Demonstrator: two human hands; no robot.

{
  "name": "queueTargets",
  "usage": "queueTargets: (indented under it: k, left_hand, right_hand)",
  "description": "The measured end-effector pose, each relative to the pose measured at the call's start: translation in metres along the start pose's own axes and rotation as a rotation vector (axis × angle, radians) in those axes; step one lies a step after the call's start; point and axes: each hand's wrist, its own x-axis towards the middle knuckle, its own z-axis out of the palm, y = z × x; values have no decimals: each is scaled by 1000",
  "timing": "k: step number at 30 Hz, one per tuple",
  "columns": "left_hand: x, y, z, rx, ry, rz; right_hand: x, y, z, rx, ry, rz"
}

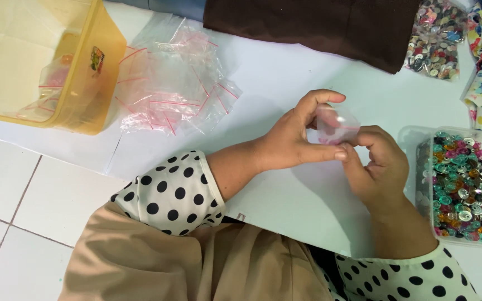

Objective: Sorting small pink flower-shaped buttons from a mixed container and placing them into small plastic bags

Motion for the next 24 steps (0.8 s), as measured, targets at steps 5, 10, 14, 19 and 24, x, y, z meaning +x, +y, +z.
queueTargets:
  k: [5, 10, 14, 19, 24]
  left_hand:
    - [5, -4, -9, 47, -136, -128]
    - [5, -10, -8, 76, -141, -139]
    - [7, -17, -6, 130, -56, -114]
    - [7, -1, -9, 87, -88, -160]
    - [7, -4, -11, 42, -77, -101]
  right_hand:
    - [-12, -3, -3, 118, 71, 394]
    - [-9, -1, -3, 135, 77, 515]
    - [-10, 7, -1, 211, -13, 524]
    - [0, -12, -1, 203, 17, 621]
    - [-1, -2, -2, 192, 49, 614]
